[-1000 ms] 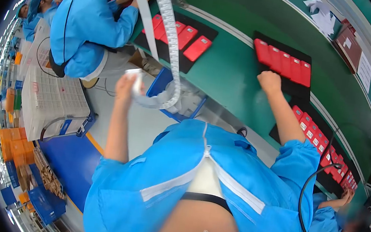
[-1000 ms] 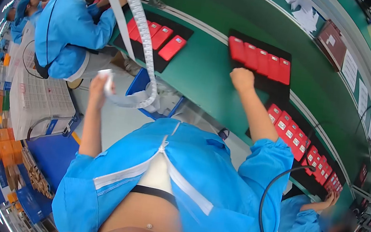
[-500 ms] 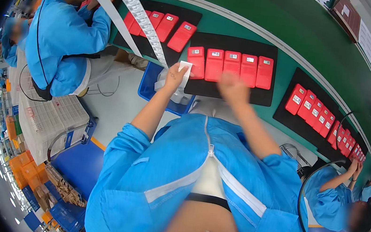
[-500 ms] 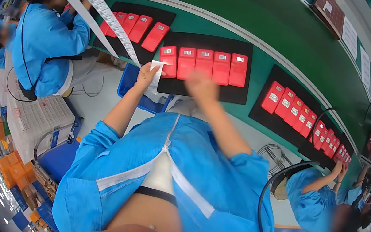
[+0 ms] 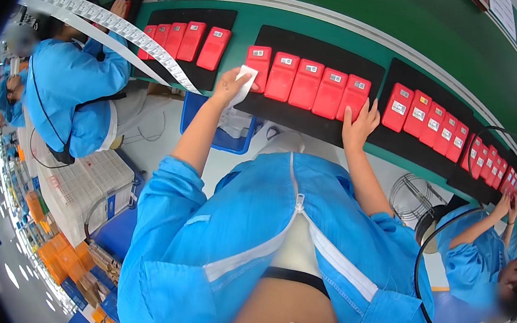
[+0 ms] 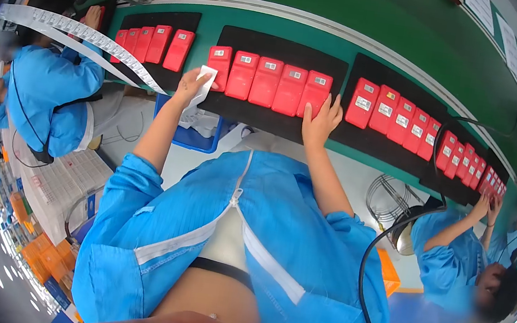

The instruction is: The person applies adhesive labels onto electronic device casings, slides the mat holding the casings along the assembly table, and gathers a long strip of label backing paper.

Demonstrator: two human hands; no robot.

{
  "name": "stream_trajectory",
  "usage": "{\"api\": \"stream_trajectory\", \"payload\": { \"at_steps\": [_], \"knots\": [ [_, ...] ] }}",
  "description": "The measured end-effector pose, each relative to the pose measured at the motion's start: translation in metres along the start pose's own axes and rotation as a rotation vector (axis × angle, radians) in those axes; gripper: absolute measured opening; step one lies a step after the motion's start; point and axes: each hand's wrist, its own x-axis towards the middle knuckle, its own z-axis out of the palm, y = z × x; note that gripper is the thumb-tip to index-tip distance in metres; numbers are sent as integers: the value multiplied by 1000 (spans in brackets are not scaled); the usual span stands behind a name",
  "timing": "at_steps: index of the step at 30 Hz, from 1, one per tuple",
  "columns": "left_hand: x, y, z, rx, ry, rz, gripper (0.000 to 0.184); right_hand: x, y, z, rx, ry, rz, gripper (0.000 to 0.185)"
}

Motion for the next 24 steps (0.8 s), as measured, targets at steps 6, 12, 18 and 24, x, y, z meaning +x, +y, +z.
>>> {"api": "stream_trajectory", "payload": {
  "at_steps": [6, 12, 18, 24],
  "knots": [
    [-12, 9, -12, -195, 240, 214, 18, 21, -32, -25, -246, 87, -35, 55],
    [-153, 87, -64, -424, 437, 420, 17, 18, -259, -40, 1127, -807, -230, 54],
    [-228, 51, -125, -417, 656, 655, 39, -37, -375, -15, 1104, -1154, -332, 12],
    [-306, 36, -160, -597, 609, 590, 40, -44, -418, -42, 1110, -777, -524, 12]
  ]
}}
